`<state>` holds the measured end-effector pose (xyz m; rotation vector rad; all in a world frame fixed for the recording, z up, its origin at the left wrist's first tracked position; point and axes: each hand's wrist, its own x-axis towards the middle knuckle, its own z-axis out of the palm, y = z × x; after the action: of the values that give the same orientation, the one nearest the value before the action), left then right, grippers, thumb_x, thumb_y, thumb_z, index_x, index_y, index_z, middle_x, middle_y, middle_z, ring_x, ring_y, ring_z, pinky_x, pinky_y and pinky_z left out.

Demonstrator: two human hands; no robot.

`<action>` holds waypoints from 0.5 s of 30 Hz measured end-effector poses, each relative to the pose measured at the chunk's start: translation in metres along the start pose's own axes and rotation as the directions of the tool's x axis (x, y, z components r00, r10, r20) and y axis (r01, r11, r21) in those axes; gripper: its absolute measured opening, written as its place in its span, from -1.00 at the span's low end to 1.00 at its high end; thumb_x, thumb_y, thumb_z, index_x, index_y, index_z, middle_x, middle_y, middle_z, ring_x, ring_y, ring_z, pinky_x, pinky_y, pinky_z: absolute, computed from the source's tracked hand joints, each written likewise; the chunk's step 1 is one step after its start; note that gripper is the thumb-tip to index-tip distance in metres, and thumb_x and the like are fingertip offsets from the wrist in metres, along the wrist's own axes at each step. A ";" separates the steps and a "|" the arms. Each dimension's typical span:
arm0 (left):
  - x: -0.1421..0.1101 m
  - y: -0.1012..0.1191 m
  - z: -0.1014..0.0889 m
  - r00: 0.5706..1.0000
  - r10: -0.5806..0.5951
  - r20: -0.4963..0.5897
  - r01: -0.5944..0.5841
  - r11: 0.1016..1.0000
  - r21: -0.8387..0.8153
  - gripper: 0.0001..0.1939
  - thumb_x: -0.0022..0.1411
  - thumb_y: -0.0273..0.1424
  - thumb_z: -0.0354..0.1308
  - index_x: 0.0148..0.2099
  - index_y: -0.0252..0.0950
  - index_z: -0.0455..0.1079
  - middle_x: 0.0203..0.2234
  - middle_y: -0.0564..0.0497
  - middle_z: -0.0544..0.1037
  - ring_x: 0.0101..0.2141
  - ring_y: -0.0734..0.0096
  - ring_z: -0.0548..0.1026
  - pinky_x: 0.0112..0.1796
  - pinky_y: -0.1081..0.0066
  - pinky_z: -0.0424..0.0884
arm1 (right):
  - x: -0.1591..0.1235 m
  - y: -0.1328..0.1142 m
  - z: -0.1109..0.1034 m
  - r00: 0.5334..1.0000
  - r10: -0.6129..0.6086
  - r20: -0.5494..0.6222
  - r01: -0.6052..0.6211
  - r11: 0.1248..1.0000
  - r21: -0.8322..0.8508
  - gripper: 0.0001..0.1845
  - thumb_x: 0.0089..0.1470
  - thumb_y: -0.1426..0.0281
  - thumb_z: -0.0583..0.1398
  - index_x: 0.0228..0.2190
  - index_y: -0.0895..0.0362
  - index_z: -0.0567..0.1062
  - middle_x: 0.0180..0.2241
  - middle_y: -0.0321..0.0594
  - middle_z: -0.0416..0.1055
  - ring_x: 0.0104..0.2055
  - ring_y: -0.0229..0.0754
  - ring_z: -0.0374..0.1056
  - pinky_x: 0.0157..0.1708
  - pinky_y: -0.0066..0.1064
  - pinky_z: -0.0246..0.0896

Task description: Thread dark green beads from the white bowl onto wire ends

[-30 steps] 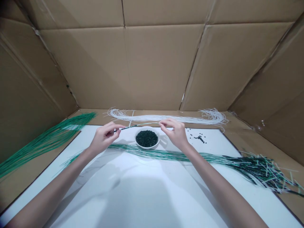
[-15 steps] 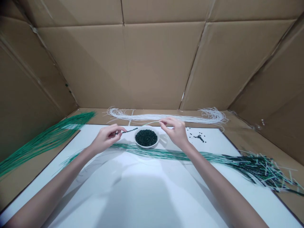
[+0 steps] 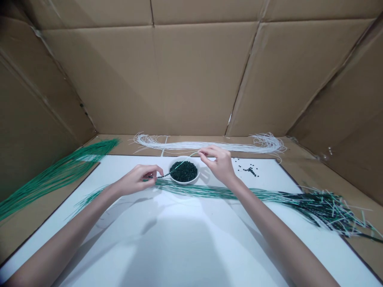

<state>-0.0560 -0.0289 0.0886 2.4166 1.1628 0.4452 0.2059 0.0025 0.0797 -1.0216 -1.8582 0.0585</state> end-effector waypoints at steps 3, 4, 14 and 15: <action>0.000 -0.002 0.001 1.000 -0.003 -0.001 0.003 1.000 -0.001 -0.72 0.00 -0.53 -0.10 -0.21 -0.23 0.27 -0.57 0.16 0.32 -0.56 0.59 0.24 -0.52 0.59 0.10 | 0.000 0.000 0.000 1.000 0.002 -0.008 -0.002 1.000 0.002 -0.86 -0.04 0.39 0.13 -0.52 0.10 0.48 -0.48 -0.26 0.45 -0.41 -0.22 0.35 -0.38 -0.40 0.23; 0.000 -0.003 0.001 1.000 -0.002 -0.003 0.002 1.000 0.001 -0.73 0.00 -0.52 -0.10 -0.21 -0.23 0.27 -0.57 0.16 0.32 -0.56 0.59 0.24 -0.51 0.59 0.10 | 0.000 0.001 0.000 1.000 0.002 -0.010 -0.002 1.000 0.004 -0.87 -0.04 0.40 0.13 -0.52 0.11 0.49 -0.48 -0.25 0.45 -0.41 -0.22 0.35 -0.37 -0.40 0.23; -0.001 -0.001 0.001 0.999 -0.008 -0.036 0.007 1.000 -0.012 -0.76 0.01 -0.51 -0.10 -0.22 -0.24 0.25 -0.54 0.16 0.35 -0.58 0.60 0.22 -0.52 0.58 0.10 | 0.001 0.000 0.000 1.000 0.013 -0.021 -0.013 1.000 0.000 -0.88 -0.05 0.39 0.14 -0.52 0.10 0.48 -0.50 -0.26 0.44 -0.43 -0.22 0.35 -0.38 -0.39 0.22; -0.001 -0.001 0.001 0.999 -0.011 -0.038 0.010 1.000 -0.018 -0.75 0.01 -0.51 -0.10 -0.21 -0.24 0.24 -0.54 0.16 0.36 -0.58 0.60 0.22 -0.52 0.58 0.11 | 0.001 0.000 0.000 1.000 0.013 -0.024 -0.013 1.000 -0.001 -0.88 -0.05 0.39 0.14 -0.53 0.10 0.48 -0.50 -0.26 0.44 -0.43 -0.22 0.35 -0.38 -0.39 0.21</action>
<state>-0.0574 -0.0293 0.0871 2.3953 1.1821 0.4989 0.2062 0.0032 0.0802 -1.0310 -1.8305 0.0527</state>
